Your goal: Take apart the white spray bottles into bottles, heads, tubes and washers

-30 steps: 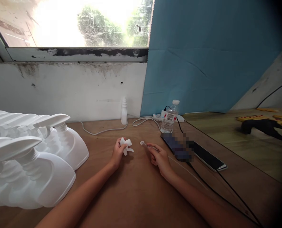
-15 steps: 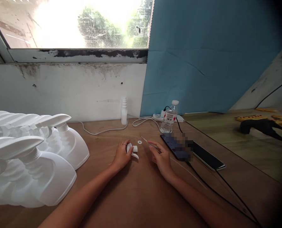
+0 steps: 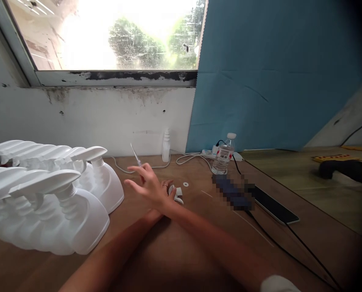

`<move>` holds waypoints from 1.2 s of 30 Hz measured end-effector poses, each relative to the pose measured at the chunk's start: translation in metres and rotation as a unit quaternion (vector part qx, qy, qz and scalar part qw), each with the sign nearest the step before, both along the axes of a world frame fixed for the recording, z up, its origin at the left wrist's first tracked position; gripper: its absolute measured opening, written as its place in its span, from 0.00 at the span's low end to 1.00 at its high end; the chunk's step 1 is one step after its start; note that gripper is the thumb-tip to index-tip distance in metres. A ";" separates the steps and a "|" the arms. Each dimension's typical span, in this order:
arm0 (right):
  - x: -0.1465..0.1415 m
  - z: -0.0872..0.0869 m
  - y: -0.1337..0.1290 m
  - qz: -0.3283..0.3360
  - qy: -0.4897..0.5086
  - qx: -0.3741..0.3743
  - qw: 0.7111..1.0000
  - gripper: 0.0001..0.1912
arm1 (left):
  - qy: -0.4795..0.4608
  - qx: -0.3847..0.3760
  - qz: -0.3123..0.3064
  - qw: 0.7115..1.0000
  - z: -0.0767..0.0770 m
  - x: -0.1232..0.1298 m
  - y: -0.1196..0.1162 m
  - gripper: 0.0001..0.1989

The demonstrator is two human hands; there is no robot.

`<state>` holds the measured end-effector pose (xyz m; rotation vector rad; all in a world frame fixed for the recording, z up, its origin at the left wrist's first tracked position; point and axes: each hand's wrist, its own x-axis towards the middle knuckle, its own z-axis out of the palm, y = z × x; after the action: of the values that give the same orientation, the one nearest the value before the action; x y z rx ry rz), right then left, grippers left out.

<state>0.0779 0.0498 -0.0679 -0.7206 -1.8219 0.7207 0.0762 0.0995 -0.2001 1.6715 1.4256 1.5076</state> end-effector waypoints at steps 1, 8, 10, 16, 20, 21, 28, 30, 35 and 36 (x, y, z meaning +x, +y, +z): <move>-0.016 0.007 0.006 0.001 0.015 -0.004 1.000 0.22 | -0.006 -0.005 -0.013 1.000 -0.001 -0.002 0.002 0.12; -0.084 0.021 0.036 0.053 0.015 -0.096 0.994 0.25 | -0.062 -0.051 -0.044 0.996 -0.002 -0.013 0.007 0.15; -0.078 0.022 0.038 0.056 0.035 -0.091 0.994 0.20 | -0.085 -0.057 -0.048 0.994 -0.001 -0.013 0.007 0.15; 0.010 0.043 0.045 -0.114 0.182 -0.031 0.976 0.21 | -0.153 -0.072 -0.078 0.983 0.013 -0.015 -0.003 0.20; 0.082 0.061 0.055 -0.180 0.292 -0.075 0.936 0.20 | -0.181 -0.065 -0.087 0.977 0.028 -0.016 -0.010 0.25; 0.096 0.063 0.058 -0.200 0.305 -0.072 0.928 0.20 | -0.187 -0.060 -0.088 0.977 0.030 -0.015 -0.011 0.28; 0.132 0.058 0.064 -0.261 0.276 -0.110 0.918 0.25 | -0.177 -0.013 -0.040 0.983 0.036 -0.013 -0.013 0.51; 0.130 0.059 0.061 -0.249 0.262 -0.111 0.926 0.24 | -0.143 -0.013 -0.020 0.989 0.036 -0.015 -0.012 0.51; 0.133 0.067 0.055 -0.210 0.222 -0.096 0.947 0.20 | -0.134 0.047 -0.014 0.990 0.041 -0.022 -0.013 0.45; 0.136 0.069 0.055 -0.202 0.212 -0.094 0.951 0.20 | -0.141 0.058 -0.025 0.988 0.042 -0.023 -0.014 0.43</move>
<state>0.2142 0.1045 0.0007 -0.9474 -1.1772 0.7127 0.0535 0.0856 -0.1581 1.4736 1.1581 1.7476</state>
